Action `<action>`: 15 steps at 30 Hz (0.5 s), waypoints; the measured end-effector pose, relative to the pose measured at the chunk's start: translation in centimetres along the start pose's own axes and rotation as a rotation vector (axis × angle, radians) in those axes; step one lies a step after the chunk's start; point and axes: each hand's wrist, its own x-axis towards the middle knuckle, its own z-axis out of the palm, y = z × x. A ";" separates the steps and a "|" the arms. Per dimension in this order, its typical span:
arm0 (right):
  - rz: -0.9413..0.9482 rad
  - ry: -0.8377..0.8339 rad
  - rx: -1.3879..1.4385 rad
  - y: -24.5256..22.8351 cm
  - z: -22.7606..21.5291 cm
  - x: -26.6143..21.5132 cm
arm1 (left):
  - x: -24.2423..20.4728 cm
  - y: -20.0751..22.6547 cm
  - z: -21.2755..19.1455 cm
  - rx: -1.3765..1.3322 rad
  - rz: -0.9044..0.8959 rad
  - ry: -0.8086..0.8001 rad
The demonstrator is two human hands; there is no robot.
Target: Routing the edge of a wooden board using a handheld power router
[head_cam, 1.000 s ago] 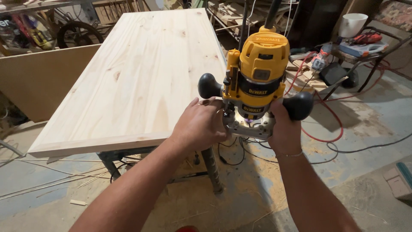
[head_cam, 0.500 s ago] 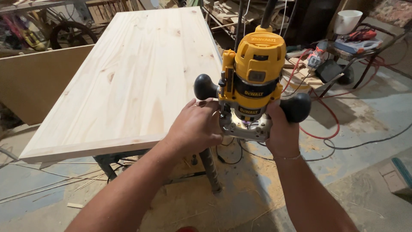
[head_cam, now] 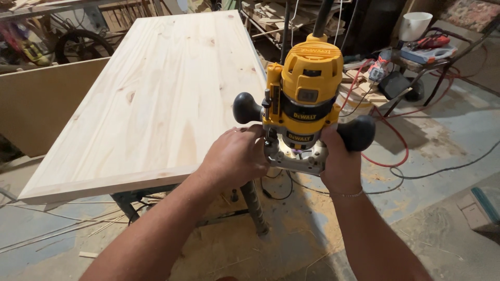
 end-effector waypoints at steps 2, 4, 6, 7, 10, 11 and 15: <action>-0.012 -0.009 -0.033 0.8 -0.5 0.7 | 0.0 0.0 0.1 -0.001 -0.003 -0.002; -0.025 -0.019 -0.065 1.4 -0.8 1.0 | 0.1 -0.1 0.2 -0.001 -0.006 -0.002; -0.061 -0.024 -0.058 1.8 -1.0 0.9 | 0.3 -0.4 0.4 0.000 -0.021 -0.005; -0.061 -0.024 -0.058 1.2 -0.6 0.7 | 0.3 -0.4 0.3 0.000 -0.020 -0.005; -0.030 -0.013 0.024 -0.2 0.3 0.3 | -0.2 0.1 -0.1 0.011 -0.005 -0.003; -0.019 -0.011 0.061 -0.3 0.4 0.3 | -0.5 0.4 -0.4 0.000 -0.005 0.009; -0.013 0.005 0.044 1.6 -0.7 0.8 | -0.5 0.9 -0.8 -0.021 -0.009 0.009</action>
